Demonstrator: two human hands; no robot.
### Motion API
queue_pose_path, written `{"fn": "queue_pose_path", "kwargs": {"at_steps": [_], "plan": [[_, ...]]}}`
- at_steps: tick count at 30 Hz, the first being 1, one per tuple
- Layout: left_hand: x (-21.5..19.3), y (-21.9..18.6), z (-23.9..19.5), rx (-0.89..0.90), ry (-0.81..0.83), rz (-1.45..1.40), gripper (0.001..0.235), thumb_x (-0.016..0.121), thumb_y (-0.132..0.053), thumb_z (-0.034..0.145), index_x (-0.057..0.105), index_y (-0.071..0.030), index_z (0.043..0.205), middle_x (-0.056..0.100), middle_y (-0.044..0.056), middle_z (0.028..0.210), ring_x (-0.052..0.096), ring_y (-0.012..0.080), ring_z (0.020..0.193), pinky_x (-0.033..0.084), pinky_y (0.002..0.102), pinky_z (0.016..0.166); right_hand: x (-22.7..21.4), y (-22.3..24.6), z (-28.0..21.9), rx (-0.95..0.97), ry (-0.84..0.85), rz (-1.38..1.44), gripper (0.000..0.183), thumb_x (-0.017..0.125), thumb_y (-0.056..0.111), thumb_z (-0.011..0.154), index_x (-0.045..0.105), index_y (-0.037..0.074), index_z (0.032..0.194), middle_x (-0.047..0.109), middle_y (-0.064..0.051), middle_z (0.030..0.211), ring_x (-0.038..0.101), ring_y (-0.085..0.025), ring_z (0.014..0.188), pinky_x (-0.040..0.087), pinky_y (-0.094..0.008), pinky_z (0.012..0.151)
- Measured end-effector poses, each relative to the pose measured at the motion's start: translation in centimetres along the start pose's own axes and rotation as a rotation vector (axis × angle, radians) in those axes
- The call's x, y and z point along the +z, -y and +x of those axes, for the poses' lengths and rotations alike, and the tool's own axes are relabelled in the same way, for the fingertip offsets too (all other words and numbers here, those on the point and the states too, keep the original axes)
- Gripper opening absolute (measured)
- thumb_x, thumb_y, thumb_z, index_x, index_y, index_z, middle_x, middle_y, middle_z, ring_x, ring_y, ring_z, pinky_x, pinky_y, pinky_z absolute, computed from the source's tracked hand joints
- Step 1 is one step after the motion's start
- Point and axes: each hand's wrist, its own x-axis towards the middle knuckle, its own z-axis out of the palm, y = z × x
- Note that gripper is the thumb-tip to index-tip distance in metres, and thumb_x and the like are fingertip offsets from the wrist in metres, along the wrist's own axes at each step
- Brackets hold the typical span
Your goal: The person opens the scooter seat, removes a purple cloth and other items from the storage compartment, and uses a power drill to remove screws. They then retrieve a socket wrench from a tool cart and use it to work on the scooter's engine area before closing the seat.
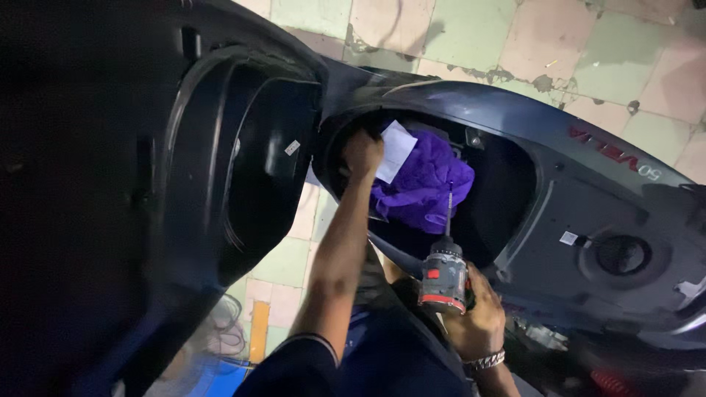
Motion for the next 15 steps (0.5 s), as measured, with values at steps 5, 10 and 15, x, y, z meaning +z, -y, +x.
{"fn": "queue_pose_path", "kwargs": {"at_steps": [5,10,15], "plan": [[0.7,-1.6,0.4,-0.040,0.167,-0.126,0.050,0.063,-0.050,0.088,0.074,-0.004,0.103,0.072,0.028,0.097,0.069,0.0484,0.092,0.055,0.058,0.084,0.9,1.2,1.2,0.015,0.005,0.047,0.071,0.088,0.019,0.066,0.062,-0.003,0.129,0.071,-0.022,0.124,0.072,-0.036,0.109,0.058,-0.043,0.094],[1.3,-5.1,1.1,-0.015,-0.064,-0.122,0.057,0.063,-0.057,0.084,0.074,-0.005,0.104,0.074,0.027,0.099,0.071,0.0467,0.090,0.056,0.055,0.081,0.5,2.8,2.8,-0.074,-0.012,0.079,0.081,0.092,0.024,0.055,0.061,-0.006,0.124,0.070,-0.025,0.120,0.070,-0.038,0.106,0.057,-0.044,0.089],[-0.2,-8.2,1.8,-0.130,-0.041,-0.135,0.060,0.065,-0.061,0.079,0.076,-0.005,0.096,0.074,0.025,0.097,0.072,0.0435,0.089,0.057,0.052,0.076,0.9,3.4,3.4,-0.015,-0.040,0.060,0.073,0.089,0.018,0.066,0.061,-0.004,0.129,0.072,-0.023,0.116,0.074,-0.035,0.099,0.060,-0.041,0.084]]}}
